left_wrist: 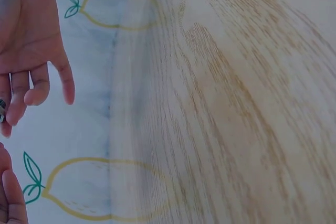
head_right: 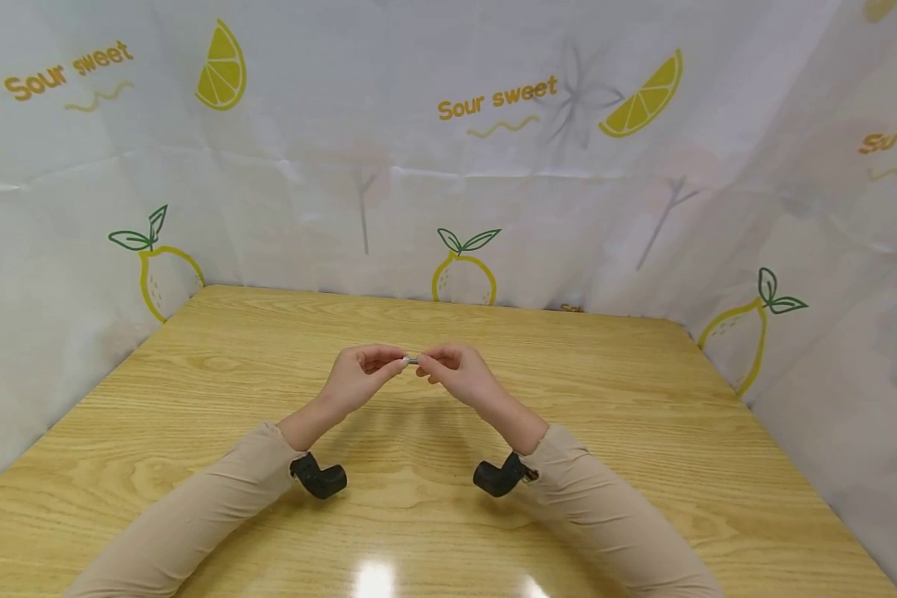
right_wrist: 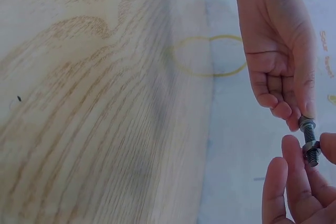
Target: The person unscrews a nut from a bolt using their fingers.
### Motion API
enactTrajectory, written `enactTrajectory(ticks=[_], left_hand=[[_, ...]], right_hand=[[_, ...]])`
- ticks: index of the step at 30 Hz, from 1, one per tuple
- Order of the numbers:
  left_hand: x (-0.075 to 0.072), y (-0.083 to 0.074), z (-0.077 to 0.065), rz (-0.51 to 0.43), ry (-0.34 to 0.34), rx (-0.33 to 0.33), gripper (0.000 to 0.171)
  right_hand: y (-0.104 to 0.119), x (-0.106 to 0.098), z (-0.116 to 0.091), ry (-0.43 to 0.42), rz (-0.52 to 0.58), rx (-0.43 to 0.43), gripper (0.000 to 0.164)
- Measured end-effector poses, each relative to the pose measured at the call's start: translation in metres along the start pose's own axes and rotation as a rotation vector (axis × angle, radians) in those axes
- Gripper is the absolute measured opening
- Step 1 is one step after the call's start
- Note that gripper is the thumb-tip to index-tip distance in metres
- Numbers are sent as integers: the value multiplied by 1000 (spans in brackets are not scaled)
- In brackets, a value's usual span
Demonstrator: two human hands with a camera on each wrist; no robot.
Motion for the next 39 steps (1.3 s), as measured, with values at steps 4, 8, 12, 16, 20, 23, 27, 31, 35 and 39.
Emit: enactTrajectory(ticks=[4,8,12,16,20,23,27,31,35,39], left_hand=[[0,0,0,0,4,4,25],[0,-2,0,-8,6,0,24],[0,-2,0,-19,8,-3,25],[1,0,1,-13,5,-5,25],[1,0,1,-10,1,-5,26],[1,-1,1,-11,0,0,26],[1,-2,1,-14,0,4,25],[1,-2,1,-14,1,1,24],[1,-2,1,-14,0,-4,23],[1,-2,0,-15,-1,2,23]], right_hand=[[-1,0,0,-9,-18,-7,33],[-1,0,-1,-32,-29,-34,34],[-1,0,-1,-28,-14,-31,41],[-2,0,0,-6,-7,-5,40],[-1,0,0,-10,0,9,36],[-1,0,-1,-27,-7,-9,34],[-1,0,-1,-38,20,-32,36],[-1,-1,-1,-20,14,-34,36],[-2,-1,0,3,-7,-29,34],[-3,0,-1,-9,-7,-18,33]])
Point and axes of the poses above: each hand's wrist, its own z-axis towards the middle knuckle, its own x-axis out of the palm, y = z × x, the point moved 2 cm from there along z, towards the middle knuckle, and after that the axes turned 11 degrees about y, right-handed, at the moved point
